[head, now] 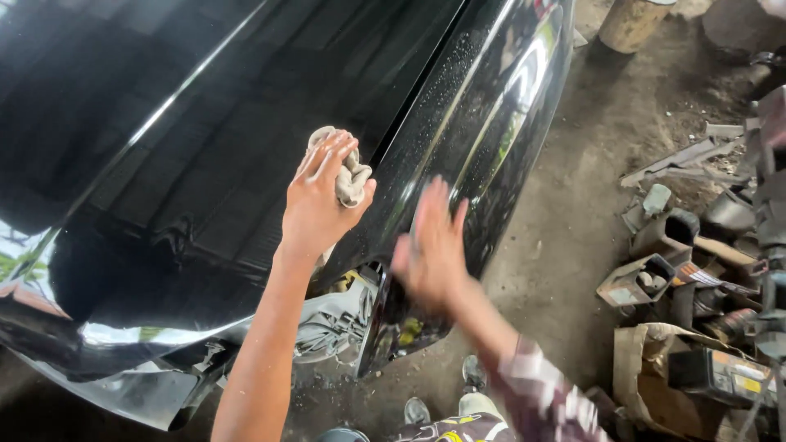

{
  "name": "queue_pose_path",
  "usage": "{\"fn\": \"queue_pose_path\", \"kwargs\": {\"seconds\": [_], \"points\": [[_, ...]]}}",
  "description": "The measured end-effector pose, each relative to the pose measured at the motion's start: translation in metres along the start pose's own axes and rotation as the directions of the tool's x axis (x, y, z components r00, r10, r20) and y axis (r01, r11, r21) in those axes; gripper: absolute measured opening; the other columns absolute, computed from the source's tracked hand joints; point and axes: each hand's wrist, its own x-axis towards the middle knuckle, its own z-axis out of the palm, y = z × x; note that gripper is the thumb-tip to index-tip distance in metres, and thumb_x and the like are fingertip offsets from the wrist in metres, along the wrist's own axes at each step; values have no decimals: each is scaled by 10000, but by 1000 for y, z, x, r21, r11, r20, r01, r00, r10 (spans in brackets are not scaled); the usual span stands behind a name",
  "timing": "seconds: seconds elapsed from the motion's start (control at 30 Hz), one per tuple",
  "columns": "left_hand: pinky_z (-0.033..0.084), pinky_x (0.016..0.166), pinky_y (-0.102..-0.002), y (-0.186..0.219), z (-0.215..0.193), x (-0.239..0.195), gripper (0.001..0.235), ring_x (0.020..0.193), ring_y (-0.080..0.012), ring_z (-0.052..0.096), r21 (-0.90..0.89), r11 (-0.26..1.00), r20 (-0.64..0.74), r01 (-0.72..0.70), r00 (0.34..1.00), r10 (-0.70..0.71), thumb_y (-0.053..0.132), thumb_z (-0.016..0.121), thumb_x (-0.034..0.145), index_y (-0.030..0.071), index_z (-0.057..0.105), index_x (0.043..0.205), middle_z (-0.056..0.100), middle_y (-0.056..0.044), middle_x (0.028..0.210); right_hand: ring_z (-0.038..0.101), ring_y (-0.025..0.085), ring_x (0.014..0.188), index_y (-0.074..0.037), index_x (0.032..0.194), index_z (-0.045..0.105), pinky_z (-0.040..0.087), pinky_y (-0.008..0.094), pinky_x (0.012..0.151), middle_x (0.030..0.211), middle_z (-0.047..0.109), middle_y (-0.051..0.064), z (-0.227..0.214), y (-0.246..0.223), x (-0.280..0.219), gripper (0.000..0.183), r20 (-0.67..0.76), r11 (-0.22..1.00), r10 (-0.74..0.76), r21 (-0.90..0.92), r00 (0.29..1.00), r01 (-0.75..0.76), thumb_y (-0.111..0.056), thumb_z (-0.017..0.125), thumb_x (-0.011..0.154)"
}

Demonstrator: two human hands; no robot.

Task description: The person scrubs the front fender and hood area of a black car using a blue sponge and a white cloth. They repeatedly dip the sponge into a bucket of water and wipe the car's surface to clean it.

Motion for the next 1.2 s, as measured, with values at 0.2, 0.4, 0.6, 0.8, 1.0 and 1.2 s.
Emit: {"fn": "queue_pose_path", "kwargs": {"seconds": [0.2, 0.4, 0.6, 0.8, 1.0, 1.2], "points": [[489, 1132, -431, -4, 1, 2, 489, 1305, -346, 616, -31, 999, -5, 21, 1000, -21, 176, 808, 857, 15, 639, 1287, 654, -151, 1356, 61, 496, 1653, 84, 1668, 67, 14, 611, 1332, 1755, 75, 361, 6, -10, 18, 763, -149, 969, 76, 244, 986, -38, -224, 424, 1068], [480, 1117, -437, -6, 1, 0, 488, 1272, -358, 617, -24, 999, -15, -26, 1000, 26, 180, 820, 843, 17, 639, 1265, 655, -156, 1340, 162, 516, 1556, 100, 1562, 207, 46, 627, 1272, 1618, 203, 390, 48, -44, -79, 855, -184, 981, -109, 142, 977, 136, -243, 614, 893], [502, 1092, -423, -6, 3, -2, 484, 1267, -362, 618, -50, 998, -19, 29, 999, -30, 179, 817, 848, 31, 639, 1272, 663, -142, 1324, 230, 478, 1564, 129, 1563, 278, 91, 628, 1258, 1636, 270, 373, 43, -46, -85, 794, -143, 987, -117, 89, 983, 131, -281, 630, 982], [491, 1122, -426, -7, 4, -6, 497, 1317, -361, 599, -86, 996, -37, 27, 999, -30, 180, 814, 858, 35, 635, 1299, 651, -140, 1368, 187, 463, 1560, 118, 1543, 266, 66, 615, 1255, 1622, 246, 348, 19, -59, -67, 777, -119, 989, -134, 51, 984, 141, -297, 600, 978], [482, 1114, -439, -11, 7, -7, 508, 1295, -364, 598, -39, 999, -38, 10, 999, -11, 188, 829, 837, 38, 631, 1281, 643, -140, 1353, 199, 448, 1566, 107, 1565, 286, 60, 597, 1265, 1639, 262, 343, 26, -63, -59, 746, -161, 989, -131, 45, 978, 140, -318, 583, 1028], [514, 1082, -410, -11, 4, -8, 503, 1276, -338, 623, -88, 995, -47, 37, 998, -41, 184, 828, 829, 47, 640, 1274, 654, -117, 1350, 211, 406, 1585, 69, 1553, 346, 50, 602, 1279, 1632, 334, 274, 16, -53, -50, 666, -115, 934, -357, -61, 927, 353, -282, 574, 1034]]}}
